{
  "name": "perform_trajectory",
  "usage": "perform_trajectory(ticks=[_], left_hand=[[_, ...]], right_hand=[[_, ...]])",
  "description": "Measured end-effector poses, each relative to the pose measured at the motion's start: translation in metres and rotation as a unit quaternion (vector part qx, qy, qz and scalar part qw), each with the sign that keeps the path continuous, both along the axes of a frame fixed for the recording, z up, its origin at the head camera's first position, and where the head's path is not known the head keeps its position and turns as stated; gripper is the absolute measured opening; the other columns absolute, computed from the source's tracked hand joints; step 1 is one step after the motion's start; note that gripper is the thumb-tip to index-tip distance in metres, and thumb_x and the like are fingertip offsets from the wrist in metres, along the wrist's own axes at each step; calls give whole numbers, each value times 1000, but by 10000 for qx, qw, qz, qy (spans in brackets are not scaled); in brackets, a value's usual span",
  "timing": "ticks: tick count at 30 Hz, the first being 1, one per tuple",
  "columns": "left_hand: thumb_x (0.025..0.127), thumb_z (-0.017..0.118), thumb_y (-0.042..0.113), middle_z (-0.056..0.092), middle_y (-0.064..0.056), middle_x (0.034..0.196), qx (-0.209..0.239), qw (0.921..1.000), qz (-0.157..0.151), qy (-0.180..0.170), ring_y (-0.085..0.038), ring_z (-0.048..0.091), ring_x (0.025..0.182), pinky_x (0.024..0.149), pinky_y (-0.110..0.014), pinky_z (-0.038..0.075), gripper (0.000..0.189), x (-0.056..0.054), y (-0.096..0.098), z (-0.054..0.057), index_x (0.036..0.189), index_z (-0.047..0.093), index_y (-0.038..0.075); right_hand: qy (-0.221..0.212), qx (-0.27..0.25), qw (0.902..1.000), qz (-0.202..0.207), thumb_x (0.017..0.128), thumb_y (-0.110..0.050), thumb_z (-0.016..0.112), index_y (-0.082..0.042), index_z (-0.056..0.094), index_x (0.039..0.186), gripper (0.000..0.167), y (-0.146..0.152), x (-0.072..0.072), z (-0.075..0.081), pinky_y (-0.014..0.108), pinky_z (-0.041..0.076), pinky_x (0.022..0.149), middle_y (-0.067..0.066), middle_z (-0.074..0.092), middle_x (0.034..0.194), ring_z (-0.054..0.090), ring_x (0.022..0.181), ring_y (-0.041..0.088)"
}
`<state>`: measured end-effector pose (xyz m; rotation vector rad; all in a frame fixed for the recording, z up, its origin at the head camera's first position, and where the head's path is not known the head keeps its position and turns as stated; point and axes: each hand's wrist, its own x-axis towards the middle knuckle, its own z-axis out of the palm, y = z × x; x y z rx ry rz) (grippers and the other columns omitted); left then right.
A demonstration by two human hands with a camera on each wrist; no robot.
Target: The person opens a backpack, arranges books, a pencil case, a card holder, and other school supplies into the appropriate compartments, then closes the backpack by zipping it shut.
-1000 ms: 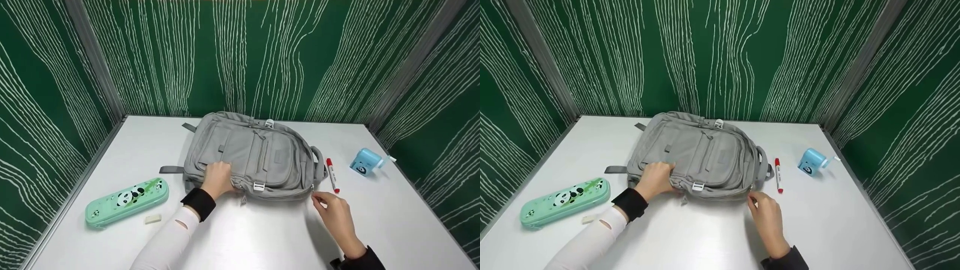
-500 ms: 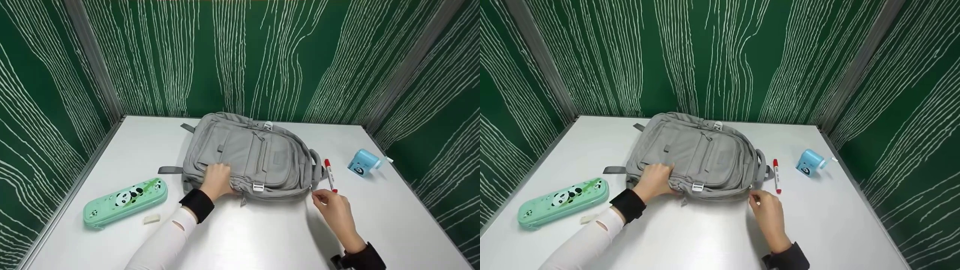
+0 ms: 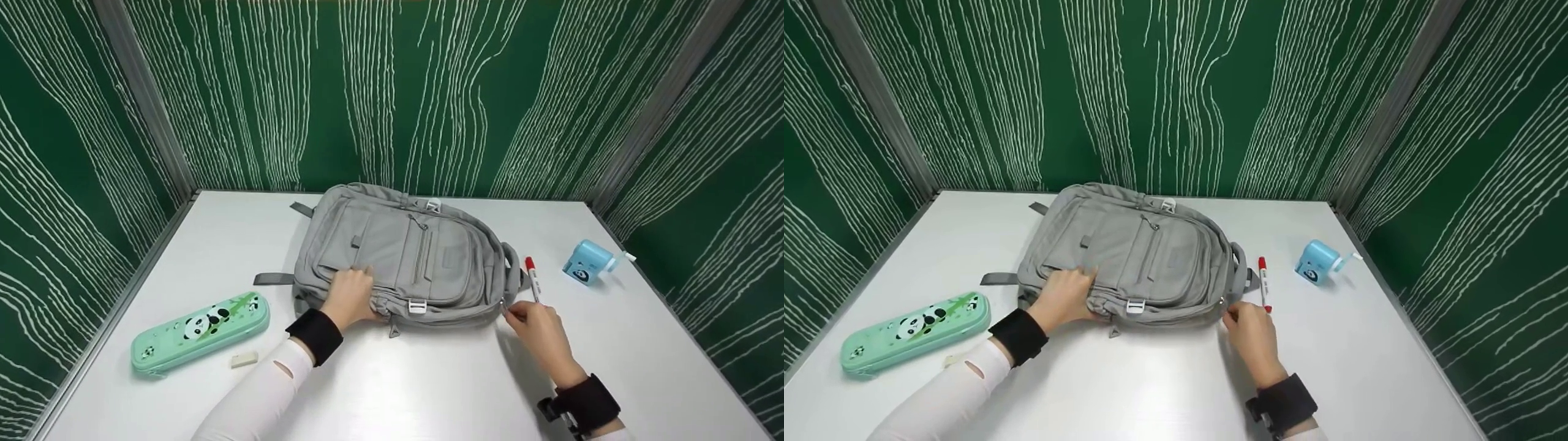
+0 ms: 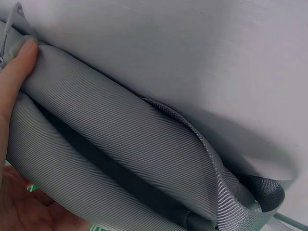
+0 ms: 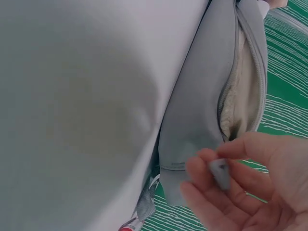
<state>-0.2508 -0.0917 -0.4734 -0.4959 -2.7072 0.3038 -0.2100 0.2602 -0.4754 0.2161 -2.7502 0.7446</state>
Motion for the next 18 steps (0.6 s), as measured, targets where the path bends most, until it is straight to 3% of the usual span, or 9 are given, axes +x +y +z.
perform_trajectory(ticks=[4, 9, 14, 18], left_hand=[[48, 89, 76, 75, -2, 79, 102, 9999, -3, 52, -14, 68, 65, 48, -26, 50, 105, 0, 0, -3, 122, 71, 4], [47, 89, 76, 74, -1, 81, 308, 9994, 118, -46, -16, 70, 68, 49, -27, 52, 96, -2, 2, -3, 110, 73, 6], [43, 90, 76, 73, -1, 77, 555, 9983, 154, 117, -19, 71, 68, 50, -30, 54, 84, -3, 4, -3, 91, 73, 9], [41, 93, 73, 71, -2, 72, 754, 9967, 110, 295, -22, 71, 66, 49, -33, 54, 75, -3, 6, -2, 77, 69, 11]], right_hand=[[168, 201, 9997, 5, 93, -6, 72, 0, 79, 87, 10, -1, 1, -5, 31, 49, 57, 12, 76, 76, 65, 65, 19], [674, 632, 9954, 249, 91, -3, 72, -1, 75, 81, 10, -9, 9, -12, 45, 54, 58, 13, 74, 74, 68, 64, 27], [1162, 761, 9898, 333, 88, -3, 75, -1, 73, 77, 11, -17, 17, -17, 47, 55, 57, 12, 72, 72, 70, 66, 31], [1102, 868, 9892, 434, 89, -4, 76, -4, 72, 73, 15, -15, 21, -14, 45, 55, 57, 10, 72, 70, 71, 65, 29]])
